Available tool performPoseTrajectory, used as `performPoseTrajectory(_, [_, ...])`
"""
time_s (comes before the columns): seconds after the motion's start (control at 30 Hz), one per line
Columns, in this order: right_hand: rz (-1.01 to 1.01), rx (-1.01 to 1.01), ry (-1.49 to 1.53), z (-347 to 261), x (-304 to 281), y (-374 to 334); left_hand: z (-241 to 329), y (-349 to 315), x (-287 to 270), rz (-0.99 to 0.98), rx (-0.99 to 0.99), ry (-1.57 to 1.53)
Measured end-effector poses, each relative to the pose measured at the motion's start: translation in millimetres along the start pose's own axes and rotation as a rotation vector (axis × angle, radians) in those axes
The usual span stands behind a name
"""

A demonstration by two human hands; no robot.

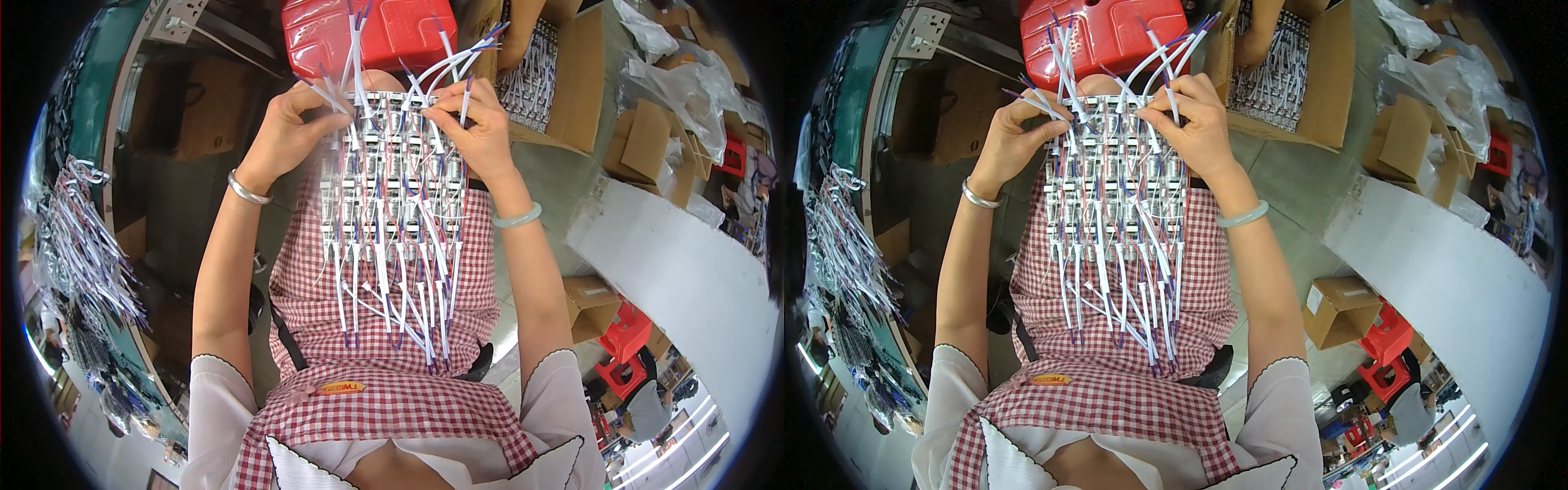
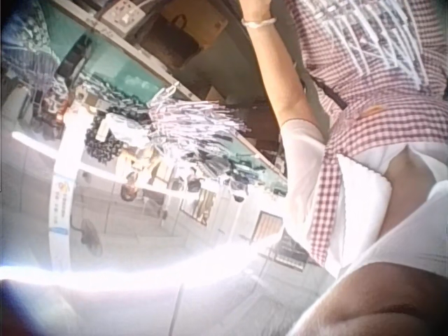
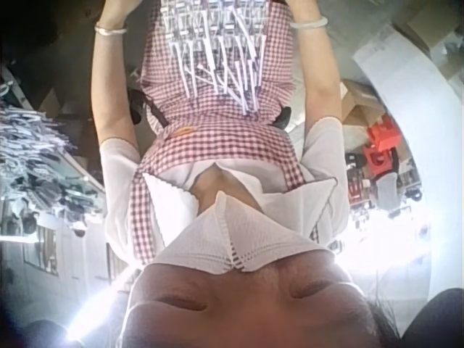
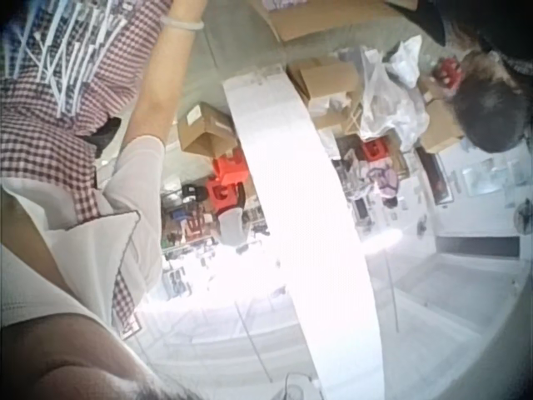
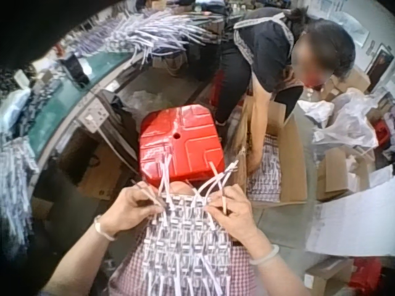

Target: The recorder is assembling small LED light panels, organizing wires, and placing them into a cardboard box.

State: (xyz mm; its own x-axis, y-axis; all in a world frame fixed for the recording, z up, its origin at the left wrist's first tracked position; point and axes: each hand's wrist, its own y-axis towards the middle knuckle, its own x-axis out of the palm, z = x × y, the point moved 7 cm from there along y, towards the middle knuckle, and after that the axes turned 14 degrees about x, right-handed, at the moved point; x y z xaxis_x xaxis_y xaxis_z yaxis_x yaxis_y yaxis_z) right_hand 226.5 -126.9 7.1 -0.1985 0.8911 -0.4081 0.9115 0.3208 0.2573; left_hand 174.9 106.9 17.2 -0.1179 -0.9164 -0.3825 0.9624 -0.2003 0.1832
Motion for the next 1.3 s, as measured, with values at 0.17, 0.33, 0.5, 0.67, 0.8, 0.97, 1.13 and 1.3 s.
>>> performPoseTrajectory(0.17, [-0.035,0.321,0.253,9.6,-9.4,-15.5,-1.4,-12.3,-1.3,0.083,-0.215,-0.084])
performPoseTrajectory(0.33, [0.085,0.331,0.360,-17.0,-52.9,-42.3,16.7,-38.5,-25.2,0.367,-0.086,-0.120])
performPoseTrajectory(0.5, [0.009,0.125,-0.126,-46.0,-65.5,-94.9,77.7,-67.4,-4.5,0.106,0.177,0.335])
performPoseTrajectory(0.67, [-0.410,-0.123,-0.302,-86.9,-13.7,-104.0,119.4,-72.2,67.0,-0.421,0.469,0.456])
performPoseTrajectory(0.8, [-0.519,-0.142,-0.409,-92.6,-11.1,-97.5,116.7,-72.4,75.3,-0.536,0.508,0.518])
performPoseTrajectory(0.97, [-0.474,-0.118,-0.227,-81.3,-17.4,-82.9,112.5,-54.8,64.3,-0.481,0.437,0.378])
performPoseTrajectory(1.13, [-0.301,0.020,0.059,-71.2,-9.1,-52.9,85.6,-23.0,34.9,-0.057,0.310,0.272])
performPoseTrajectory(1.3, [-0.051,0.283,-0.017,-47.2,8.5,-30.5,65.6,-1.8,38.6,0.020,0.294,0.416])
